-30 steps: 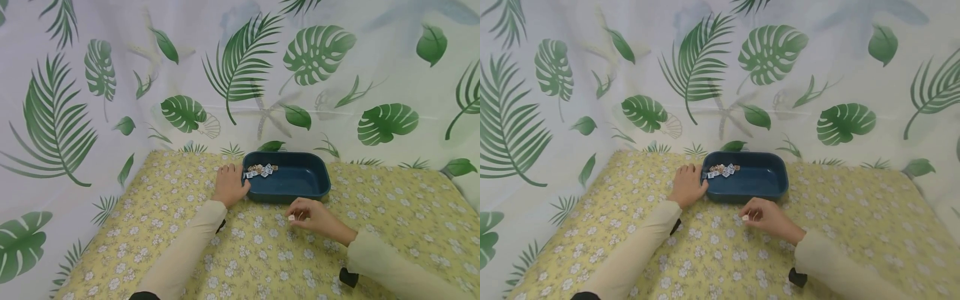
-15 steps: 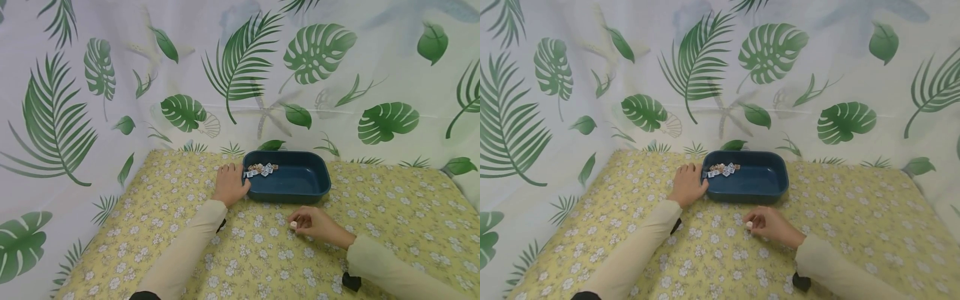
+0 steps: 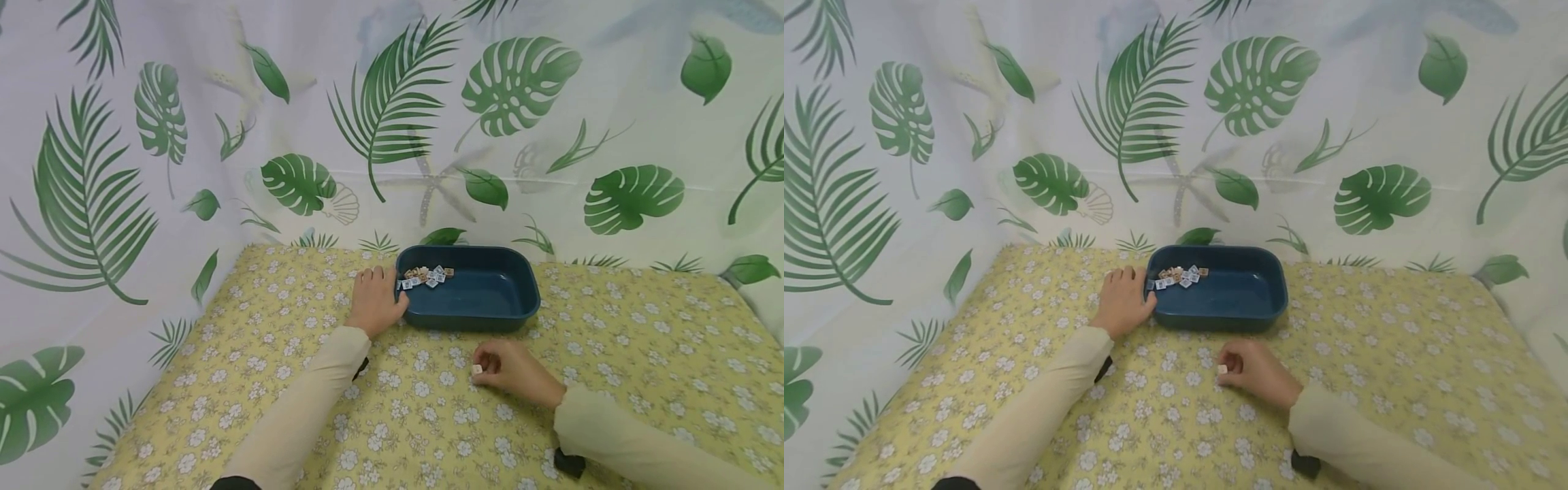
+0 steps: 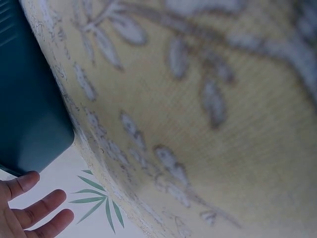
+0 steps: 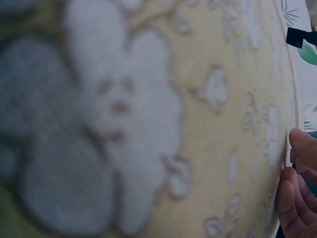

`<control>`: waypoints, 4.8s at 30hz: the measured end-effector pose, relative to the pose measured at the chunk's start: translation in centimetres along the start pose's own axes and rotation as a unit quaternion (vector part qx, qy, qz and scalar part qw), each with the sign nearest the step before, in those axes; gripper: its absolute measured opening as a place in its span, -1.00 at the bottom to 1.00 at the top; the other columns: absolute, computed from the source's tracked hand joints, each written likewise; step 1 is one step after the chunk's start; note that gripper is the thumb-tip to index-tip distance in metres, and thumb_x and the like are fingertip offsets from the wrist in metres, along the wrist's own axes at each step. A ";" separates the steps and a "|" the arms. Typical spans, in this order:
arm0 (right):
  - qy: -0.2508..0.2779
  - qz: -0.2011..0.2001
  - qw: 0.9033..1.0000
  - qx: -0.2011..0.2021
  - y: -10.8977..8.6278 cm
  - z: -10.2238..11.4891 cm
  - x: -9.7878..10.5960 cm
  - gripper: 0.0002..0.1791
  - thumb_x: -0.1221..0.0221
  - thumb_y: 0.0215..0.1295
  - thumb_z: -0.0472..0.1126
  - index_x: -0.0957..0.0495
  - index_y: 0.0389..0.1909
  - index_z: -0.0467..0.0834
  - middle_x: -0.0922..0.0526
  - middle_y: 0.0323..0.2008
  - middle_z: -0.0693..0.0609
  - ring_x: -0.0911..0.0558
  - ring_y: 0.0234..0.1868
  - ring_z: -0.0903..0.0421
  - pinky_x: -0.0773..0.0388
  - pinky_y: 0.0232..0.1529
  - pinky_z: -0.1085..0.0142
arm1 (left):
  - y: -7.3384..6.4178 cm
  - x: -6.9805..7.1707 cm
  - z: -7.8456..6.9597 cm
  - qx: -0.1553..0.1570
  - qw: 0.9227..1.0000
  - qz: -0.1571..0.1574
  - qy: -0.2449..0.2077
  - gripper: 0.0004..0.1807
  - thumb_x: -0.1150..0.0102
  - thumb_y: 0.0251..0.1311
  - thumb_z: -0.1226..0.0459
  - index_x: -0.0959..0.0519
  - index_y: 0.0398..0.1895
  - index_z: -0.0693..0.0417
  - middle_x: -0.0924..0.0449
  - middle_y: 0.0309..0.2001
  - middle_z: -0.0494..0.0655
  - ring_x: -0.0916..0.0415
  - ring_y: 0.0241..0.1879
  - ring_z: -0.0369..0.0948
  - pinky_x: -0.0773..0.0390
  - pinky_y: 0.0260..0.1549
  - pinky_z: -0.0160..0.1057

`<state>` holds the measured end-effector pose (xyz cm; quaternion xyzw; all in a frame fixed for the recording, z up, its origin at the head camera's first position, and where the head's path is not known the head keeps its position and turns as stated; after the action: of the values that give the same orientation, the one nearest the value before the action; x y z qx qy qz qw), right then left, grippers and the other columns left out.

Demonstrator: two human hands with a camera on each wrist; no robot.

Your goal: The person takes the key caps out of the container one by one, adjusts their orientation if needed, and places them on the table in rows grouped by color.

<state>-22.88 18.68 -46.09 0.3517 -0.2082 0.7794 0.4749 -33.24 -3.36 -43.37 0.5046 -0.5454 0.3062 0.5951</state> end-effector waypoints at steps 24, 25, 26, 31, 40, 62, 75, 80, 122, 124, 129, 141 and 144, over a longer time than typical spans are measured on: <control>-0.009 0.011 1.000 0.016 -0.3 0.0 0.1 -0.81 -0.35 0.03 -0.14 -0.60 -0.35 -0.11 -0.54 -0.51 0.15 -0.43 -0.54 0.37 -0.46 -0.47 0.44 | 0.0 -0.1 0.0 0.007 1.000 0.008 -0.004 -0.53 0.10 0.28 0.03 -0.37 0.15 0.10 -0.45 0.01 0.13 -0.38 0.06 0.08 -0.28 0.19 0.07; -0.010 0.010 1.000 0.017 -0.3 -0.1 0.1 -0.81 -0.35 0.03 -0.14 -0.60 -0.35 -0.11 -0.54 -0.51 0.15 -0.43 -0.54 0.37 -0.46 -0.47 0.44 | 0.0 -0.1 0.0 0.006 1.000 0.008 -0.004 -0.53 0.11 0.28 0.03 -0.37 0.15 0.10 -0.45 0.01 0.13 -0.38 0.06 0.08 -0.28 0.19 0.07; -0.011 0.010 1.000 0.018 -0.3 -0.1 0.1 -0.81 -0.35 0.04 -0.14 -0.60 -0.36 -0.11 -0.54 -0.51 0.15 -0.43 -0.54 0.37 -0.46 -0.47 0.44 | 0.0 0.0 0.0 0.006 1.000 0.008 -0.004 -0.53 0.11 0.28 0.03 -0.37 0.15 0.10 -0.45 0.01 0.13 -0.38 0.06 0.08 -0.28 0.19 0.07; -0.005 0.026 1.000 0.000 -0.2 0.0 0.3 -0.78 -0.35 0.03 -0.13 -0.59 -0.32 -0.10 -0.54 -0.49 0.14 -0.45 -0.52 0.34 -0.47 -0.45 0.43 | 0.1 0.1 0.1 0.007 1.000 0.008 -0.006 -0.52 0.11 0.28 0.03 -0.37 0.16 0.10 -0.45 0.01 0.13 -0.39 0.05 0.08 -0.29 0.18 0.07; -0.077 0.049 0.994 0.067 0.3 3.8 4.9 -0.69 -0.37 0.00 -0.19 -0.59 -0.22 -0.21 -0.58 -0.45 0.08 -0.48 -0.50 0.38 -0.50 -0.44 0.46 | 0.2 0.1 0.2 0.008 1.000 0.006 -0.006 -0.54 0.12 0.29 0.03 -0.37 0.14 0.11 -0.44 0.00 0.13 -0.38 0.04 0.07 -0.30 0.16 0.06; -0.271 0.081 0.935 0.216 15.9 4.2 10.7 -0.85 -0.32 0.05 -0.29 -0.69 -0.30 -0.17 -0.67 -0.35 -0.02 -0.63 -0.36 0.14 -0.59 -0.28 0.25 | 0.2 -0.3 0.3 -0.007 1.000 0.003 -0.003 -0.59 0.10 0.28 0.03 -0.40 0.04 0.09 -0.46 -0.07 0.12 -0.42 -0.02 0.07 -0.36 0.09 0.06; -0.384 0.127 0.888 0.217 19.2 -0.1 5.7 -0.92 -0.21 0.15 -0.32 -0.62 -0.51 -0.17 -0.55 -0.52 0.01 -0.46 -0.53 0.19 -0.37 -0.48 0.33 | 0.0 -0.2 0.3 -0.003 1.000 -0.005 0.010 -0.57 0.10 0.27 0.02 -0.41 0.08 0.09 -0.47 -0.04 0.10 -0.41 0.00 0.05 -0.34 0.11 0.04; -0.378 0.122 0.892 0.215 19.2 -0.5 5.1 -0.85 -0.19 0.13 -0.38 -0.55 -0.57 -0.14 -0.51 -0.54 0.03 -0.31 -0.56 0.21 -0.23 -0.49 0.36 | 0.0 -0.3 0.4 0.000 1.000 -0.010 0.015 -0.57 0.10 0.27 0.02 -0.40 0.08 0.08 -0.46 -0.04 0.09 -0.41 0.00 0.05 -0.34 0.11 0.04; -0.322 0.095 0.916 0.221 16.0 3.0 10.1 -0.87 -0.17 0.11 -0.42 -0.62 -0.32 -0.20 -0.57 -0.39 -0.04 -0.49 -0.42 0.17 -0.49 -0.35 0.26 | 0.2 0.1 -0.2 -0.003 1.000 -0.003 0.019 -0.58 0.08 0.26 0.05 -0.41 0.07 0.09 -0.47 -0.05 0.12 -0.42 -0.02 0.07 -0.35 0.09 0.06; -0.309 0.079 0.920 0.229 15.3 3.5 10.5 -0.86 -0.20 0.10 -0.42 -0.62 -0.31 -0.21 -0.58 -0.37 -0.04 -0.49 -0.41 0.18 -0.50 -0.33 0.25 | 0.1 0.1 -0.2 -0.002 1.000 -0.004 0.018 -0.58 0.08 0.26 0.06 -0.41 0.07 0.09 -0.46 -0.04 0.12 -0.42 -0.01 0.07 -0.34 0.10 0.07; -0.258 0.039 0.939 0.222 13.0 4.9 11.0 -0.84 -0.25 0.10 -0.39 -0.62 -0.27 -0.17 -0.57 -0.33 -0.01 -0.50 -0.41 0.23 -0.53 -0.34 0.30 | 0.1 -0.1 -0.1 0.001 1.000 -0.004 0.014 -0.59 0.08 0.26 0.06 -0.40 0.06 0.10 -0.46 -0.03 0.13 -0.42 0.00 0.08 -0.34 0.11 0.08; -0.096 -0.040 0.980 0.169 6.1 5.4 10.8 -0.75 -0.28 0.08 -0.39 -0.57 -0.21 -0.11 -0.63 -0.24 0.00 -0.67 -0.31 0.19 -0.62 -0.25 0.32 | 0.2 -0.4 -0.2 0.014 1.000 0.004 0.014 -0.56 0.09 0.26 0.05 -0.39 0.11 0.09 -0.45 0.01 0.14 -0.40 0.03 0.08 -0.31 0.14 0.08; -0.055 -0.056 0.981 0.178 4.8 5.1 10.4 -0.73 -0.28 0.07 -0.40 -0.57 -0.21 -0.09 -0.63 -0.24 0.02 -0.65 -0.31 0.27 -0.61 -0.25 0.35 | 0.2 -0.4 -0.3 0.019 1.000 0.012 0.017 -0.55 0.10 0.26 0.05 -0.38 0.13 0.08 -0.44 0.03 0.13 -0.38 0.05 0.08 -0.30 0.16 0.08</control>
<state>-28.43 19.27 -34.86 0.4838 -0.0717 0.7557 0.4356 -33.40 -2.98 -43.68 0.5038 -0.5356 0.3324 0.5906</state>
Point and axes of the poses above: each hand's wrist, its own y-axis towards the middle knuckle, its own x-axis out of the back of the hand, z = x × y, the point moved 5 cm from there along y, towards the middle knuckle
